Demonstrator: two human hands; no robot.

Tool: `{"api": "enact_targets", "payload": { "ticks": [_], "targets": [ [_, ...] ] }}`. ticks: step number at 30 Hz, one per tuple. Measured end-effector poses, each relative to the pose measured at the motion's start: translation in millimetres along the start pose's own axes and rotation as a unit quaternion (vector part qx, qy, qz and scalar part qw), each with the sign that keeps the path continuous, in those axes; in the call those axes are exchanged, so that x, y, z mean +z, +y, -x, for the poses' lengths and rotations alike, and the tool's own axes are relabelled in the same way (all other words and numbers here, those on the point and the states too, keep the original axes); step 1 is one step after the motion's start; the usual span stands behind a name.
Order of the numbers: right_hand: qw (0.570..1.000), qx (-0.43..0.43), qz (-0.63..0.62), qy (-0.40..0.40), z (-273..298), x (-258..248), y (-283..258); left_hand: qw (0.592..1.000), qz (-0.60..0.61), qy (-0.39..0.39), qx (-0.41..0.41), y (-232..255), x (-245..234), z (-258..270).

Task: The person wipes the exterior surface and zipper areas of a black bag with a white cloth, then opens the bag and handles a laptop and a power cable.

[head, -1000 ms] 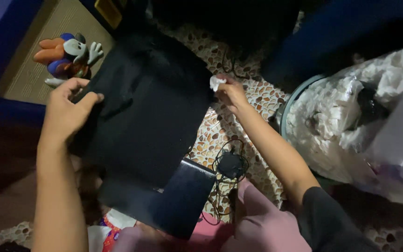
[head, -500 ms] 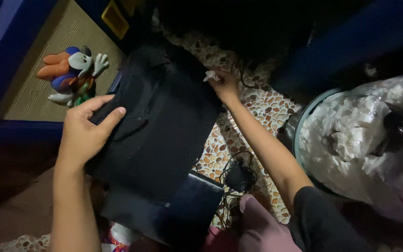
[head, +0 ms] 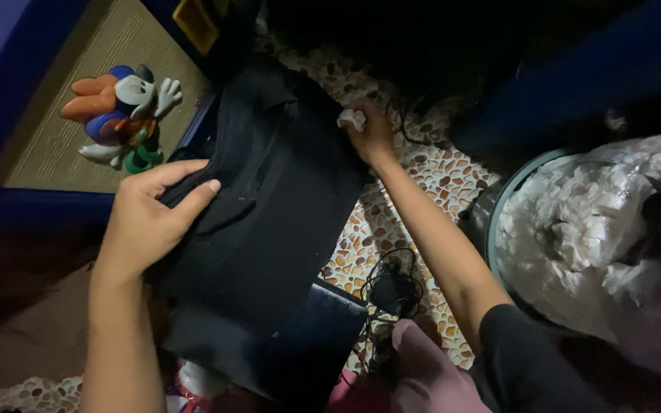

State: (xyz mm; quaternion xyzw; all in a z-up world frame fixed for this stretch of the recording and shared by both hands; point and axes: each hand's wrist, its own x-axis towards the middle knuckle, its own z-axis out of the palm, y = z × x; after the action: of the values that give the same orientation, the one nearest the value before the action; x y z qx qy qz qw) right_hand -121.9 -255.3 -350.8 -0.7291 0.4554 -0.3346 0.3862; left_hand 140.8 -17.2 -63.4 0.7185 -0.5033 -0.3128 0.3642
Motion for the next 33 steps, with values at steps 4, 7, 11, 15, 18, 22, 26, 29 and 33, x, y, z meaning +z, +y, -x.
{"api": "enact_targets", "payload": {
  "ticks": [4, 7, 11, 15, 18, 22, 26, 29, 33],
  "targets": [
    [0.996, -0.065, 0.058, 0.026, -8, -3, 39, 1.000, -0.011, -0.010, -0.019, 4, -1, 1],
    [0.993, 0.100, -0.042, 0.036, -12, -17, 62, 1.000, -0.015, -0.004, -0.002, -1, -3, 3],
    [0.912, 0.279, -0.299, 0.030, 5, -38, 75, 1.000, -0.002, 0.013, -0.004, -6, -5, 5],
    [0.887, 0.238, -0.395, -0.015, 41, -50, 10, 1.000, -0.003, 0.008, 0.010, -15, -7, 4],
    [0.911, 0.144, -0.380, -0.071, 60, -41, -29, 1.000, 0.005, 0.008, 0.023, -17, -7, 5],
    [0.951, 0.048, -0.289, -0.099, 76, -26, -83, 1.000, -0.002, 0.022, 0.001, -13, -6, 8],
    [0.982, -0.092, -0.132, -0.104, 110, -9, -116, 0.999, -0.022, 0.024, 0.017, -7, -4, 7],
    [0.973, -0.190, -0.043, -0.120, 139, -10, -133, 0.999, -0.026, 0.019, -0.012, -2, -2, 7],
    [0.961, -0.154, -0.069, -0.218, 179, -4, -98, 0.999, -0.012, 0.035, 0.000, -12, -1, 9]
  ]
}}
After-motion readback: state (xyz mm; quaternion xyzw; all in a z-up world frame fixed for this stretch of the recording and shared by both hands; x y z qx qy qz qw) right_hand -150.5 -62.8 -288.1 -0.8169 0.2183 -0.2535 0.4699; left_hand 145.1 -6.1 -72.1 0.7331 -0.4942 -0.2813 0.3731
